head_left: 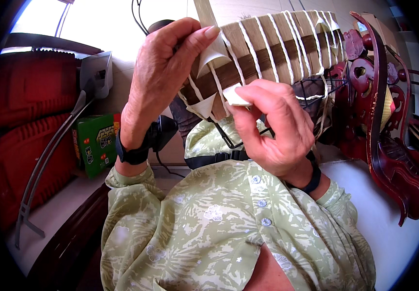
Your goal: The person weaves white strips into a cardboard grid structure by hand, threading the strips through pre-cut slots and folding the ends over the frame.
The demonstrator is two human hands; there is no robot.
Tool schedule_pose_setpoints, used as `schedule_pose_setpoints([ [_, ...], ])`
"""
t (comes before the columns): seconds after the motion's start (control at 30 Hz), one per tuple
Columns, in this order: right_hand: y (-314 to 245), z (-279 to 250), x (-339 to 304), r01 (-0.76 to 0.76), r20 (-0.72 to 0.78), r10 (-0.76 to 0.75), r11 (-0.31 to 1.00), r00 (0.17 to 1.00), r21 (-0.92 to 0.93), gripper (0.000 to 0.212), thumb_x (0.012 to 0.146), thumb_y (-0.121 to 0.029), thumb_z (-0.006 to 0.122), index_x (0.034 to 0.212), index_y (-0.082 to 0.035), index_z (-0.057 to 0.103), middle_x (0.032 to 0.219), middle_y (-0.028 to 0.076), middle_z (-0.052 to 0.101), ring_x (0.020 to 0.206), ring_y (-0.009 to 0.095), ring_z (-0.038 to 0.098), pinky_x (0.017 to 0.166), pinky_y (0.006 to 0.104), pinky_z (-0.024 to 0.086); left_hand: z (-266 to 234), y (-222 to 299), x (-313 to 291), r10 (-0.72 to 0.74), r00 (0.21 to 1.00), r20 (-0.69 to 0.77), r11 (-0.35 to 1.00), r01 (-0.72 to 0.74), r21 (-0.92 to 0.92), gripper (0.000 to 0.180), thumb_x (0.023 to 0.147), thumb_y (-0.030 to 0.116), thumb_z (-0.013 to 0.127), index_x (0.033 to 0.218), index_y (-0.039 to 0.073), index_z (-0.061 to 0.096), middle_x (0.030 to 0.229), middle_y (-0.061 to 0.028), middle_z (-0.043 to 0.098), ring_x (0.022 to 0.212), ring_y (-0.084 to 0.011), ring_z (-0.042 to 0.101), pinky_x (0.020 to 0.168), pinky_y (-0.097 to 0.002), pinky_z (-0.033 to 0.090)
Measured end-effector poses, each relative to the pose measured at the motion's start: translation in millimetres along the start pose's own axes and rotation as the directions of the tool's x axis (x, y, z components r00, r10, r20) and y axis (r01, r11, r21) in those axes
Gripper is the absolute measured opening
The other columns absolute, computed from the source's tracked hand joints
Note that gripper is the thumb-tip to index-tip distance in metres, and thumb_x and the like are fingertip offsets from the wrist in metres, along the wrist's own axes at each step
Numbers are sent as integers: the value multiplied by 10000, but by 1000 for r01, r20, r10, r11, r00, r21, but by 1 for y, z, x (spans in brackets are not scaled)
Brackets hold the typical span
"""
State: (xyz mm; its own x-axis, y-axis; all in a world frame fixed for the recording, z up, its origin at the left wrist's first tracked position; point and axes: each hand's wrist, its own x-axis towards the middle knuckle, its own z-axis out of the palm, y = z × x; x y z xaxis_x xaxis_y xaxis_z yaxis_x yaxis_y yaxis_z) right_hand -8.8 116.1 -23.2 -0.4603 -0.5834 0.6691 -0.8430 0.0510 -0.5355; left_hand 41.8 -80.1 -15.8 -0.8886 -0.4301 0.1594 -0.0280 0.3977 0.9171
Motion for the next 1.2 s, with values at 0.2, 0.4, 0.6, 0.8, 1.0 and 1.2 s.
schedule_pose_setpoints([
  [0.2, -9, 0, 3, -131, 14, 131, 991, 991, 18, 297, 773, -64, 808, 1031, -35, 664, 916, 91, 660, 762, 231, 675, 660, 326, 543, -1, 2, 1, -19, 1000, -1, 1000, 19, 11, 302, 995, 272, 655, 866, -1, 645, 603, 13, 435, 586, -52, 385, 503, -271, 331],
  [0.4, -10, -2, 8, -233, 10, 234, 966, 972, 116, 302, 794, -3, 817, 1057, -7, 670, 996, 104, 693, 658, 82, 595, 579, 229, 496, 1, 3, 3, 24, 999, -41, 1000, -24, 5, 300, 1004, 271, 644, 868, 4, 643, 619, 23, 443, 599, -46, 385, 511, -258, 327],
  [0.6, -12, -1, 6, -418, 51, 423, 856, 904, 304, 205, 873, 4, 756, 1039, -9, 636, 1003, 44, 704, 742, 31, 536, 666, 192, 442, 3, -1, 5, 31, 999, -39, 999, -32, -30, 310, 1005, 280, 644, 875, -1, 651, 630, 29, 459, 600, -45, 403, 516, -250, 335],
  [0.8, -9, 1, 4, -404, 10, 424, 857, 906, 320, 202, 858, -1, 770, 1015, -25, 644, 966, 42, 709, 697, 42, 568, 638, 198, 457, 4, 3, 6, 11, 999, -52, 1000, -12, -19, 302, 1004, 278, 645, 884, 2, 662, 631, 28, 460, 599, -45, 405, 517, -249, 333],
  [1.0, -1, 3, 9, -312, -30, 339, 894, 940, 320, 180, 799, 33, 782, 912, -44, 666, 904, 46, 712, 583, 85, 623, 572, 214, 476, 3, 4, 8, -13, 999, -45, 999, 12, -30, 300, 1006, 272, 646, 876, 1, 657, 636, 39, 461, 608, -34, 400, 516, -241, 323],
  [1.2, -1, 1, 10, -293, 0, 307, 909, 952, 295, 196, 756, 45, 782, 898, -51, 686, 924, 53, 694, 669, 143, 655, 603, 263, 512, 6, 0, 8, -11, 999, -52, 995, 6, -97, 302, 1012, 269, 643, 868, 4, 656, 643, 58, 463, 615, -23, 396, 516, -230, 315],
])
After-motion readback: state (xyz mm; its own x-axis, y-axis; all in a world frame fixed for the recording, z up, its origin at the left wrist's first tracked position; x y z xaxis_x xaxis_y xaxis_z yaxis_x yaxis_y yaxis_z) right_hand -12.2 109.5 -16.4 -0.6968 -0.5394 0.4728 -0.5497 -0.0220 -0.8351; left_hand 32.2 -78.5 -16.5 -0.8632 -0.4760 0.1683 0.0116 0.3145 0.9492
